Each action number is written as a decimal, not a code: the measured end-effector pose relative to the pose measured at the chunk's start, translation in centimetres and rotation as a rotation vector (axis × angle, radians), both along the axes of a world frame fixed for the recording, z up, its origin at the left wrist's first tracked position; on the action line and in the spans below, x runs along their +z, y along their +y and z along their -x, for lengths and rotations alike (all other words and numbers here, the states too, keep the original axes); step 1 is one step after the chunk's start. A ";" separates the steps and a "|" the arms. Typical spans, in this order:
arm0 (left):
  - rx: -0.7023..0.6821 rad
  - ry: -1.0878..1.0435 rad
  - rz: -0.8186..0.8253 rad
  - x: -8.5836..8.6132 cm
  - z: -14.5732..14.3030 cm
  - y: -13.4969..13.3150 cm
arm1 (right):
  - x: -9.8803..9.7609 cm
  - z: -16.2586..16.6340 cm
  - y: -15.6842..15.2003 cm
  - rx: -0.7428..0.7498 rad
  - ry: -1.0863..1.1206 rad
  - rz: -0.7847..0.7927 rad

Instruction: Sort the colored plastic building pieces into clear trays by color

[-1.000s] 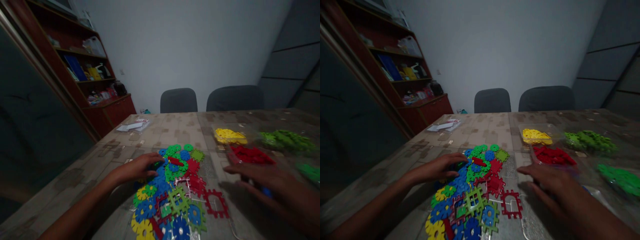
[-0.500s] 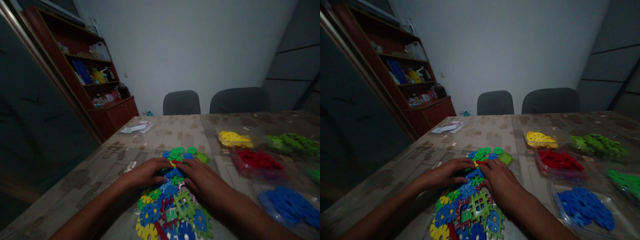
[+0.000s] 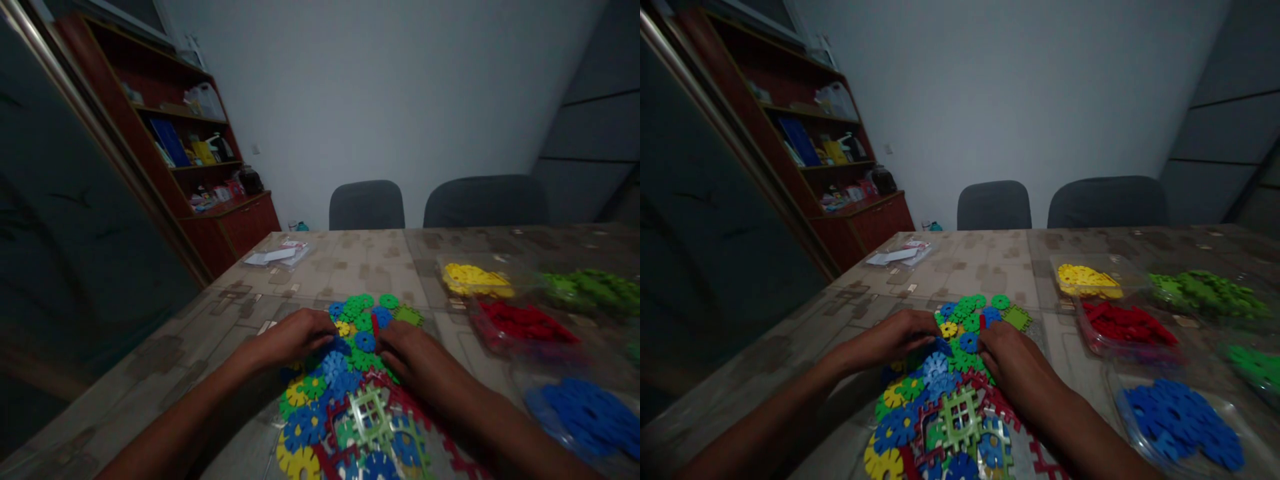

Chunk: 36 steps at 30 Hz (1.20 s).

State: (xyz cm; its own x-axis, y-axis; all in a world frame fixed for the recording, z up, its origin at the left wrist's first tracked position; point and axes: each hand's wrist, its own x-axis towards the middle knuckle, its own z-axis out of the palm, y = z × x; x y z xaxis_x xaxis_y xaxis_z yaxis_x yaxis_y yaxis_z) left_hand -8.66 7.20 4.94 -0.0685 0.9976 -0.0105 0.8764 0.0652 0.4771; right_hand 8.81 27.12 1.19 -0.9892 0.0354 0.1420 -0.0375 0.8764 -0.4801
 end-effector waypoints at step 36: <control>-0.035 0.069 0.133 0.2 -1.9 -0.2 | -4.1 -9.5 -0.3 0.267 0.284 -0.175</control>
State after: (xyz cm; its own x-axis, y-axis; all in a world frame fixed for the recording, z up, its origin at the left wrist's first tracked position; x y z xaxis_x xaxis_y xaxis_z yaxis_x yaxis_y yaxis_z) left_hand -6.72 6.95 5.18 -0.0387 0.9895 -0.1392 0.9097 0.0925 0.4047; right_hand 18.36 26.78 -2.93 -0.8811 -0.2653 0.3915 -0.3834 0.8853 -0.2630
